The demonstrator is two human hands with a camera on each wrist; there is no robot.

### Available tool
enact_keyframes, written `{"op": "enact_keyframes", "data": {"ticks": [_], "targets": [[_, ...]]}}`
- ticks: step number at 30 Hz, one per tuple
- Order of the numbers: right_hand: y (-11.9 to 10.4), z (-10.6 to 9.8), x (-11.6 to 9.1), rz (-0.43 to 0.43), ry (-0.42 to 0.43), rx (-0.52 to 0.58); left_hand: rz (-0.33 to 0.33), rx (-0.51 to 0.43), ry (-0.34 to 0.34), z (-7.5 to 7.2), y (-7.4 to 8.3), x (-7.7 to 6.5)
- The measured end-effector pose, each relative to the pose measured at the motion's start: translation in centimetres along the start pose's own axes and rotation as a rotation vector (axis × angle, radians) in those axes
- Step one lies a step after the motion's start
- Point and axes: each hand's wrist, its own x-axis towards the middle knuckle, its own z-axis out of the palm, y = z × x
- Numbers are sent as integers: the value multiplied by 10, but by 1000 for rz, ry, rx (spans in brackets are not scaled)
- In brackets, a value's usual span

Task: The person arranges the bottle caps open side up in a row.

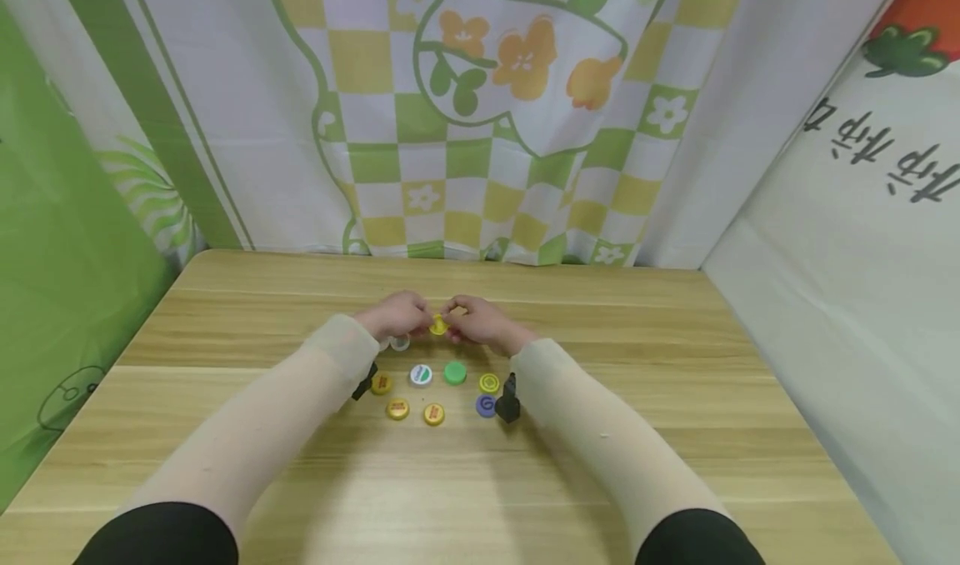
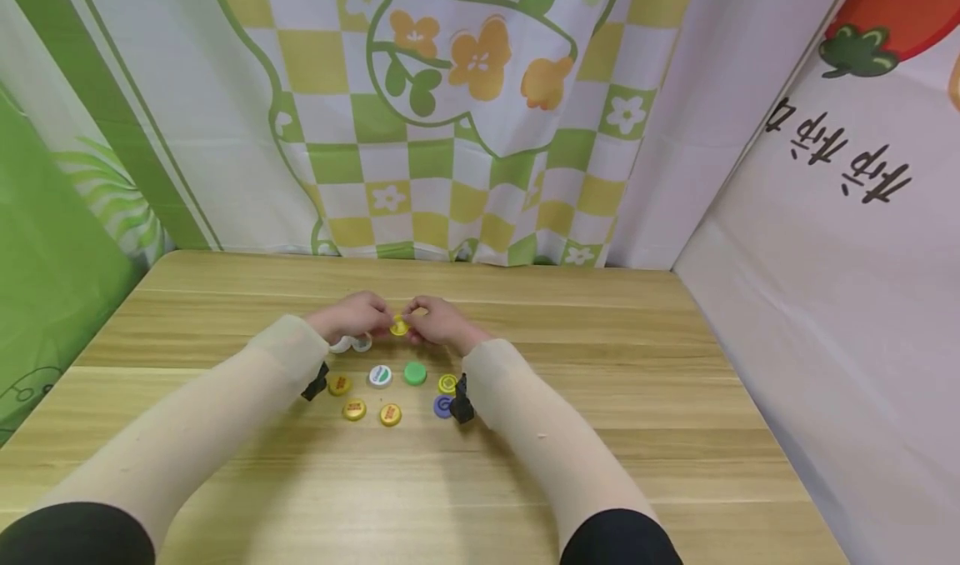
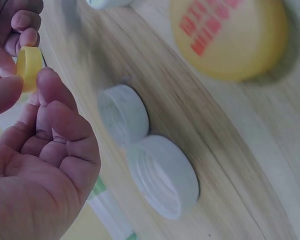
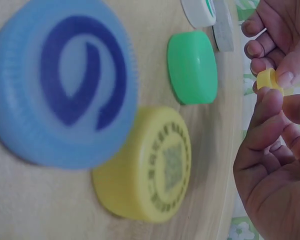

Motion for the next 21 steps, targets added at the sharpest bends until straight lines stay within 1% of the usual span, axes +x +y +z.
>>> {"op": "enact_keyframes", "data": {"ticks": [4, 7, 10, 14, 18, 21], "targets": [[1, 6, 3, -13, 12, 23, -12, 11, 7, -3, -4, 0], [1, 11, 7, -18, 31, -14, -11, 21, 10, -6, -8, 1], [0, 17, 10, -9, 32, -38, 2, 55, 10, -9, -12, 2], [-1, 23, 14, 7, 21, -30, 8, 83, 13, -12, -16, 3], [-2, 25, 14, 19, 13, -42, 10, 91, 16, -14, -17, 3], [-3, 27, 13, 28, 6, -67, 10, 132, 20, -14, -16, 3]]}}
